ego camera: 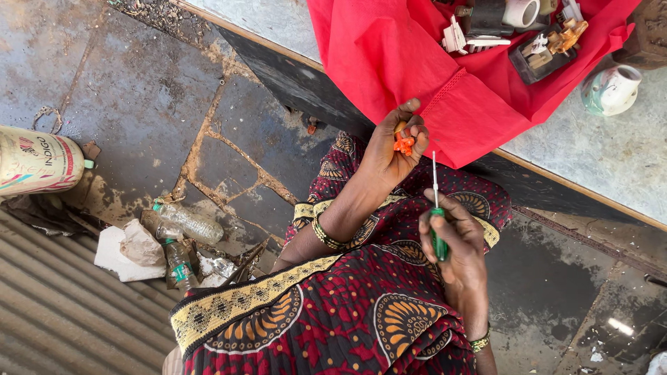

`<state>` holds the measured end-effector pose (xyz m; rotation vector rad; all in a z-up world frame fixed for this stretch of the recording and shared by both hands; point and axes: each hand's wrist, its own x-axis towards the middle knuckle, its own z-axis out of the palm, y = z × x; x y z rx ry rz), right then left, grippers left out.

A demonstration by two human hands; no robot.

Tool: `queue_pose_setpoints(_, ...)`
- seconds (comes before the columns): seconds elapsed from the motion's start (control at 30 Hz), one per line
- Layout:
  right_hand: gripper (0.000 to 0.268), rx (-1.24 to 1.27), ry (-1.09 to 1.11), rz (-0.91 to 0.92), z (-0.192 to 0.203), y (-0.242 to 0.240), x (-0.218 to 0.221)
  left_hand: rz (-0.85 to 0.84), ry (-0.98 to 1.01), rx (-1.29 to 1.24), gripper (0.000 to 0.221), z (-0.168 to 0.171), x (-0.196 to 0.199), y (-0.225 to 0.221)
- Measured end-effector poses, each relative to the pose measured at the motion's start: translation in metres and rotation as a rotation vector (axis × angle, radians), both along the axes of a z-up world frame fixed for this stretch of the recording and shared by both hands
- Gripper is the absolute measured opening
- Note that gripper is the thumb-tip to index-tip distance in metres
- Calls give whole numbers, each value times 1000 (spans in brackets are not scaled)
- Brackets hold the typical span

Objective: The person uses a screwdriver to pry apart and disassemble small electronic components, handling orange and white plastic pieces one at a time over a red bag containing scrap.

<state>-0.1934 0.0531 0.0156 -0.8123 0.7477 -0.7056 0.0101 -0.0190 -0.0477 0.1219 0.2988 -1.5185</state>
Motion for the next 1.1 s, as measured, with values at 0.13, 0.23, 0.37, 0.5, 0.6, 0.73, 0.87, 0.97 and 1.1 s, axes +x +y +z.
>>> queue_pose_setpoints(0.13, 43, 61, -1, 44, 20, 3, 1, 5, 12, -52, 22, 3, -1, 1)
queue_pose_setpoints(0.23, 43, 138, 27, 39, 36, 10, 10, 9, 5, -31, 22, 10, -1, 2)
queue_pose_setpoints(0.37, 46, 171, 120, 64, 43, 8, 17, 24, -66, -22, 22, 12, -3, 3)
queue_pose_setpoints(0.5, 46, 245, -22, 50, 35, 7, 13, 50, -135, -65, 21, 12, -5, 3)
queue_pose_setpoints(0.6, 45, 307, -203, 92, 24, 5, 9, 72, -200, -71, 23, 14, -6, 5)
queue_pose_setpoints(0.73, 47, 325, -236, 103, 18, 5, 5, 84, -227, -39, 22, 14, -7, 4)
queue_pose_setpoints(0.87, 43, 136, -30, 66, 11, 8, 7, 53, -157, -43, 21, 10, -10, 1)
queue_pose_setpoints(0.97, 39, -18, 96, -12, 5, 11, 8, 15, -68, -53, 19, 3, -13, -1)
queue_pose_setpoints(1.1, 35, -106, 95, -22, 3, 10, 6, -72, 63, -16, 20, 0, -11, -3)
